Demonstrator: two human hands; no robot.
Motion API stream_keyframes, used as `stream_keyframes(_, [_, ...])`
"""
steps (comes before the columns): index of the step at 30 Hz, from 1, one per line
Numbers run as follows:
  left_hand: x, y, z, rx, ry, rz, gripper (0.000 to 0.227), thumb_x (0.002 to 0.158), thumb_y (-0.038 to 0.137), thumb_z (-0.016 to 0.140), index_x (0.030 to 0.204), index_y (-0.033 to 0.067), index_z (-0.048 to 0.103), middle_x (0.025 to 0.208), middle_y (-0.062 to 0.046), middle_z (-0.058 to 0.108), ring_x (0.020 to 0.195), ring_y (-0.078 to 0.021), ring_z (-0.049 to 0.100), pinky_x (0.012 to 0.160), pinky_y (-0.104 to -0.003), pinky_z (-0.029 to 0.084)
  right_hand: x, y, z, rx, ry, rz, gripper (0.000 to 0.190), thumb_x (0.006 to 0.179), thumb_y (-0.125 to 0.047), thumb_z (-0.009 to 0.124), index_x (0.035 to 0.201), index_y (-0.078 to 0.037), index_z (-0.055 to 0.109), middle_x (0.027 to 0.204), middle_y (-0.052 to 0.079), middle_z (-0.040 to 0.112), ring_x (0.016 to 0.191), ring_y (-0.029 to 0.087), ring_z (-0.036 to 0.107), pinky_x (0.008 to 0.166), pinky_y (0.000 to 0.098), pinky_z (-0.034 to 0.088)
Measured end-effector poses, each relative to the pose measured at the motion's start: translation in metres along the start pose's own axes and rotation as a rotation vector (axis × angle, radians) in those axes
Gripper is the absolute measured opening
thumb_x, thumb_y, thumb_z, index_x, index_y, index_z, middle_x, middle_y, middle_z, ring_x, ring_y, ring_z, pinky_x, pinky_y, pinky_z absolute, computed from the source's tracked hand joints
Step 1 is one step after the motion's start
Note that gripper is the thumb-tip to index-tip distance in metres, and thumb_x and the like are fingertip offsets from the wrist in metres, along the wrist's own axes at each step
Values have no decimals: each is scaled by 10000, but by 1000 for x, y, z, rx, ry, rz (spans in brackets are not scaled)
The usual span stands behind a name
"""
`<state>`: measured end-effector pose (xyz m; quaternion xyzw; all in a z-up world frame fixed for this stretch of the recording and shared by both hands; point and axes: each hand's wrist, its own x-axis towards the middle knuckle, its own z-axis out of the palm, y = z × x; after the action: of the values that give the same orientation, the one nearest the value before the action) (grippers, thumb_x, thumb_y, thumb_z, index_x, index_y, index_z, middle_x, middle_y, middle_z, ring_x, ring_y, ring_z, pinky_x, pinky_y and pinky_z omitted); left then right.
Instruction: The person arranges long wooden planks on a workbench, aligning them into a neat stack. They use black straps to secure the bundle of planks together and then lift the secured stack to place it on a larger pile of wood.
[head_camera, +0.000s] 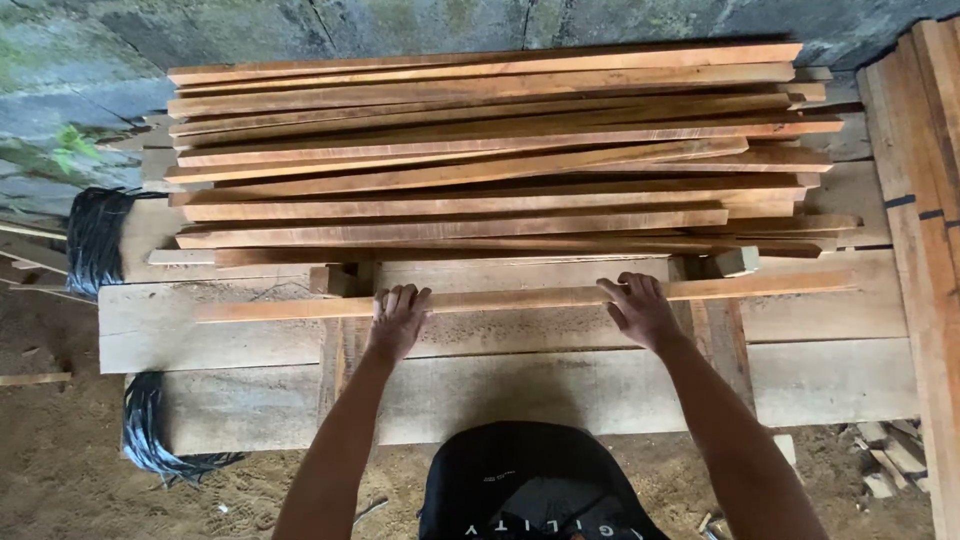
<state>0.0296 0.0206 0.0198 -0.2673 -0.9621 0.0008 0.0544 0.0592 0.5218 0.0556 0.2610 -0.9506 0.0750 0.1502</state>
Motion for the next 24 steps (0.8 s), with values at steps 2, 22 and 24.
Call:
stream_keyframes(2, [-5,-7,22,-72,-28,10,589,919,328,676,1441,159,463,1268,-135,599,1198,-306,588,1134,-543,371,-4,7,7,26,-131,50,493,916,-348,663,1368,-175,567,1136,137,624,1092,308,613,1011,503,490])
stream_keyframes(22, [94,75,53,-307,-475,-16,429,873,354,796,1194,176,572,911,-56,734,870,-276,731,772,-469,590,82,-65,77,266,-502,70,496,864,-439,784,1234,-149,624,887,67,752,682,233,701,677,427,617])
stream_keyframes(24, [84,57,63,-358,-337,54,432,867,385,812,1156,165,578,971,-44,748,925,-299,730,768,-472,592,78,-57,79,208,-506,20,512,890,-412,779,1281,-134,600,886,84,750,682,229,701,643,400,620])
